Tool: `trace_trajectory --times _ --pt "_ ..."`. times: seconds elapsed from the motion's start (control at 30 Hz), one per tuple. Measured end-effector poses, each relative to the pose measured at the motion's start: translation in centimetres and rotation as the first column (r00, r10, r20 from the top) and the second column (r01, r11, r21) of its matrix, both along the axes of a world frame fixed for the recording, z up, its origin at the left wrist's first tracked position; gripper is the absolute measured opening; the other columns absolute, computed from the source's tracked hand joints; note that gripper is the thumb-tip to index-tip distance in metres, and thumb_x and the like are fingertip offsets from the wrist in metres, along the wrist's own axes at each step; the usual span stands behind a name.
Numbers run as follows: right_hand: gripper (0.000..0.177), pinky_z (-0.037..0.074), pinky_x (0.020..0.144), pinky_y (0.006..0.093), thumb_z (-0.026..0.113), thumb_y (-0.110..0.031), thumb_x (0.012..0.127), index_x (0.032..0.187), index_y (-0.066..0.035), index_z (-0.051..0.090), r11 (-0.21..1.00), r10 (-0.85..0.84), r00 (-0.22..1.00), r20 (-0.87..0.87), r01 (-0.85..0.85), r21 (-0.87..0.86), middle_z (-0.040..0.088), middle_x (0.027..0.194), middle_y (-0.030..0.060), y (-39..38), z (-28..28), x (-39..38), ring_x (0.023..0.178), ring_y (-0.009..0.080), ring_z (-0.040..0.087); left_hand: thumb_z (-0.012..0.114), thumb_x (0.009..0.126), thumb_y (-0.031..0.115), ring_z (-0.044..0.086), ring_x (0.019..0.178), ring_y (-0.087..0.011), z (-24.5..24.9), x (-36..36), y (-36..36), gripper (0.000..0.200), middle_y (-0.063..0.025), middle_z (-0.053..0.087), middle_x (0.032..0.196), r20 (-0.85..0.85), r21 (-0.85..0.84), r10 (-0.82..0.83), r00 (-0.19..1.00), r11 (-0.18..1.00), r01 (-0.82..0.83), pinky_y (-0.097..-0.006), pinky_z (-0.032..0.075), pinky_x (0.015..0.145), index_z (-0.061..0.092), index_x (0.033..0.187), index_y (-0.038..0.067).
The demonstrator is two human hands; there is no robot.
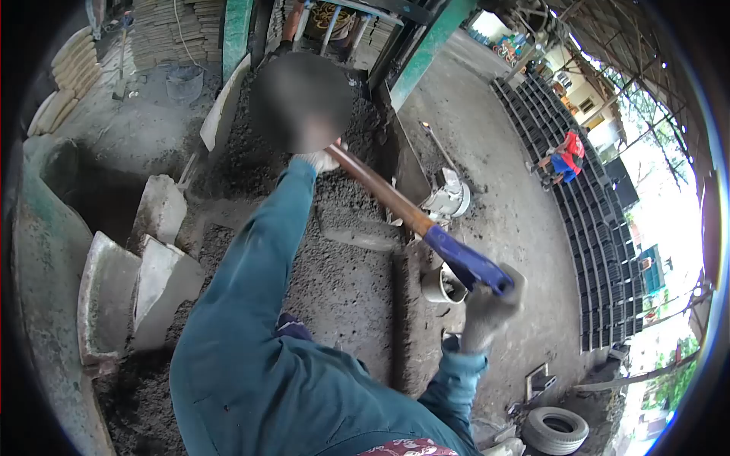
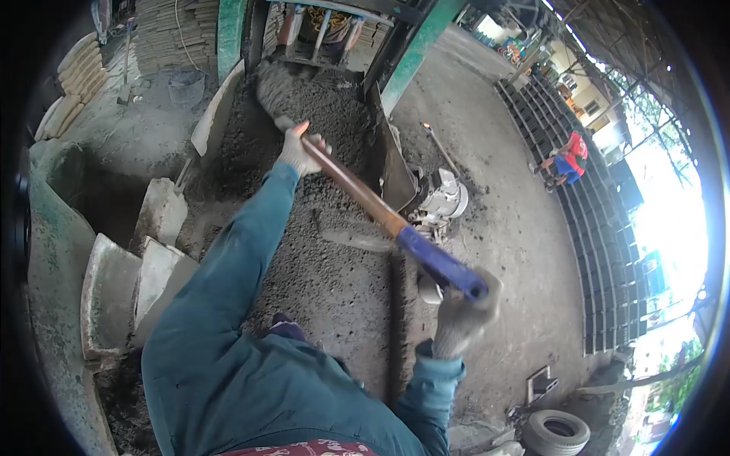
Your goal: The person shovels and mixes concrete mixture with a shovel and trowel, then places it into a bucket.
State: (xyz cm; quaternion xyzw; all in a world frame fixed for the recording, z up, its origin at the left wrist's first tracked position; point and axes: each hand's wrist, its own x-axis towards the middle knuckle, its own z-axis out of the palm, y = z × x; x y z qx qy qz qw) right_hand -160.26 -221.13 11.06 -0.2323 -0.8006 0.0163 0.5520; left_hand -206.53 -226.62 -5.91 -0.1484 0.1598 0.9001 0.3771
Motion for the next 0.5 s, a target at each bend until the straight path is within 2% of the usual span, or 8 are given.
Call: trace_trajectory --times 0.03,0.1,0.17,0.2,0.3,0.37,0.43,0.5 --pt "0.021 0.052 0.068 0.0306 0.069 -0.019 0.085 0.094 -0.002 0.062 0.996 -0.079 0.996 0.030 0.080 -0.042 0.064 0.077 0.0093 2.1 -2.7 0.4 0.071 0.0198 0.065 0.062 0.091 0.037 0.053 0.066 -0.0265 1.9 0.4 0.3 0.036 -0.0086 0.049 0.071 0.083 -0.025 -0.063 0.995 0.998 0.066 -0.0492 0.048 0.072 0.049 0.081 0.005" --pt "0.018 0.050 0.063 0.0307 0.067 -0.018 0.086 0.095 -0.003 0.063 0.940 -0.234 0.972 0.006 0.228 -0.255 0.064 0.074 0.0085 8.4 -10.6 1.8 0.066 0.0197 0.063 0.060 0.093 0.031 0.050 0.062 -0.0236 1.3 0.3 4.3 0.030 -0.0063 0.045 0.073 -0.066 -0.181 0.068 0.995 0.980 -0.079 -0.0492 0.047 0.074 0.041 0.083 0.010" --pt "0.013 0.049 0.056 0.0304 0.065 -0.014 0.087 0.094 -0.003 0.064 0.571 -0.102 0.988 -0.114 -0.036 -0.820 0.063 0.073 0.0083 10.7 -11.8 6.0 0.060 0.0195 0.062 0.060 0.093 0.024 0.049 0.059 -0.0225 3.4 7.7 3.1 0.025 -0.0059 0.048 0.071 -0.143 0.109 -0.026 0.989 0.993 0.042 -0.0509 0.045 0.077 0.044 0.077 0.013" --pt "0.012 0.047 0.049 0.0288 0.063 -0.015 0.090 0.092 -0.003 0.065 0.406 -0.016 0.948 -0.319 -0.285 -0.868 0.063 0.073 0.0076 14.9 -16.3 8.7 0.055 0.0177 0.059 0.067 0.090 0.026 0.050 0.061 -0.0236 3.9 11.0 1.9 0.028 -0.0055 0.050 0.071 -0.246 0.169 -0.135 0.960 0.969 0.180 -0.0510 0.045 0.081 0.048 0.074 0.012" --pt "0.010 0.047 0.043 0.0309 0.058 -0.011 0.087 0.089 -0.003 0.064 -0.010 -0.148 0.944 -0.295 -0.300 -0.954 0.063 0.071 0.0086 20.3 -25.9 15.7 0.050 0.0184 0.058 0.070 0.089 0.031 0.059 0.090 -0.0289 2.0 22.2 -2.6 0.022 -0.0063 0.058 0.086 -0.521 0.207 -0.198 0.830 0.914 0.348 -0.0516 0.045 0.094 0.062 0.088 0.010" --pt "0.009 0.045 0.039 0.0341 0.055 -0.006 0.086 0.085 -0.004 0.064 -0.019 -0.195 0.956 -0.221 -0.229 -0.973 0.060 0.063 0.0088 26.5 -37.4 20.5 0.045 0.0206 0.056 0.067 0.089 0.030 0.060 0.099 -0.0294 -2.6 28.7 -5.5 0.021 -0.0059 0.061 0.098 -0.654 0.191 -0.120 0.747 0.929 0.316 -0.0506 0.043 0.099 0.064 0.095 0.010" --pt "0.013 0.046 0.040 0.0360 0.052 -0.003 0.085 0.088 -0.003 0.064 -0.069 -0.060 0.994 -0.095 -0.099 -0.993 0.063 0.073 0.0103 25.9 -38.9 21.1 0.049 0.0211 0.058 0.065 0.088 0.029 0.061 0.098 -0.0283 -6.5 35.1 -8.5 0.020 -0.0054 0.061 0.094 -0.534 0.214 0.001 0.846 0.968 0.134 -0.0515 0.044 0.097 0.065 0.095 0.011" --pt "0.016 0.048 0.043 0.0363 0.051 -0.003 0.084 0.094 -0.003 0.064 -0.107 0.068 0.997 -0.026 -0.019 -0.994 0.064 0.078 0.0102 23.7 -37.7 20.2 0.053 0.0196 0.060 0.065 0.089 0.033 0.058 0.078 -0.0269 -9.6 40.8 -11.8 0.022 -0.0058 0.059 0.081 -0.052 -0.034 0.243 0.969 0.969 -0.245 -0.0528 0.046 0.088 0.061 0.085 0.013"
